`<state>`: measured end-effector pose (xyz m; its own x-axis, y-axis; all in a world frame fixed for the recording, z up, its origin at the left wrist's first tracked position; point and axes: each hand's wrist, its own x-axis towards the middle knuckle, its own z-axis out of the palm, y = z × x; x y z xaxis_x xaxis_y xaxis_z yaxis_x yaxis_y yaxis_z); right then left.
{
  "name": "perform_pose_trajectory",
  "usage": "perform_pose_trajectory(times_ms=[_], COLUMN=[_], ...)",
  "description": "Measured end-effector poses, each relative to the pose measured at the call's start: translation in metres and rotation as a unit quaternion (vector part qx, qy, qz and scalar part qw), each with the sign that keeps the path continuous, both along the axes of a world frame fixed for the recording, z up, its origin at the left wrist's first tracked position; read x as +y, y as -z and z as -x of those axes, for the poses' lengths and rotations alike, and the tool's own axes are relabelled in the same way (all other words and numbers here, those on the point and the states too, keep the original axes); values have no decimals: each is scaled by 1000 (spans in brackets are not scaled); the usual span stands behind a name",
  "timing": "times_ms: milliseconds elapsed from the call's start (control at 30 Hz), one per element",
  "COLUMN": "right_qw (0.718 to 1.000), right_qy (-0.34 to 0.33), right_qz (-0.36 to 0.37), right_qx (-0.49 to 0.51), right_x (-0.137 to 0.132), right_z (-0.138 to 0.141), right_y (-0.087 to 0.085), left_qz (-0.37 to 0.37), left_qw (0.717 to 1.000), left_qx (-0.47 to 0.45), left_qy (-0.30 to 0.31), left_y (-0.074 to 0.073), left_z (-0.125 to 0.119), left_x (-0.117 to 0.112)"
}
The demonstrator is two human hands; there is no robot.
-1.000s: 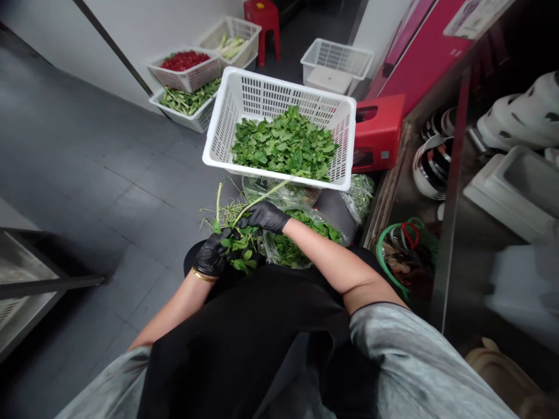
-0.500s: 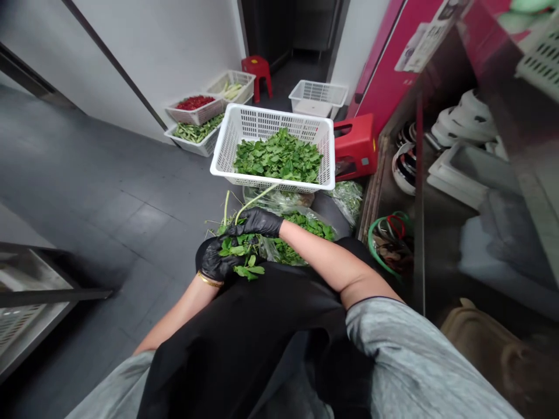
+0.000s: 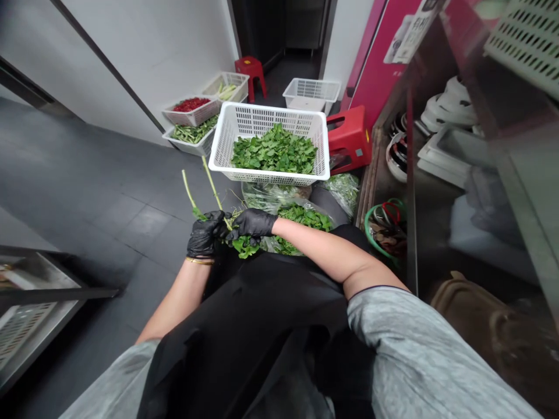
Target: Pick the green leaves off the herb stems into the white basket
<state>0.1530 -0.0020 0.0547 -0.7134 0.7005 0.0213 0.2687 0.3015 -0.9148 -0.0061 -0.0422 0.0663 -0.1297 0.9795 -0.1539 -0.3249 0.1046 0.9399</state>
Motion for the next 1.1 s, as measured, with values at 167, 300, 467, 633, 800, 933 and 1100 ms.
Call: perform_pose_trajectory(times_ms=[167,300,467,633,800,933,1100], right_qw=[953,944,974,954,895,888,881], right_qy=[233,194,77,213,404,454,433], right_qz=[126,187,181,155,74,-3,-129], right_qx=[146,189,112,144,172,76,-137], right_x=[-11,-1,21,42,99,199,267], right_z=[2,6,3,-11,-38,-83,-108], right_y=[26,29,32,42,28,-1,-1], left_qz=[-54,-35,-16,37,116,223,206], left_qw=[989,990,986,991,981,968,967], left_qx=[-98,5,94,-22,-92,-79,-152], left_qy=[-95,-136,-139,-128,-127,-87,-1], left_y=[1,6,20,40,59,68,67], left_z=[13,5,-20,-16,19,42,50], left_x=[19,30,47,79,116,129,122])
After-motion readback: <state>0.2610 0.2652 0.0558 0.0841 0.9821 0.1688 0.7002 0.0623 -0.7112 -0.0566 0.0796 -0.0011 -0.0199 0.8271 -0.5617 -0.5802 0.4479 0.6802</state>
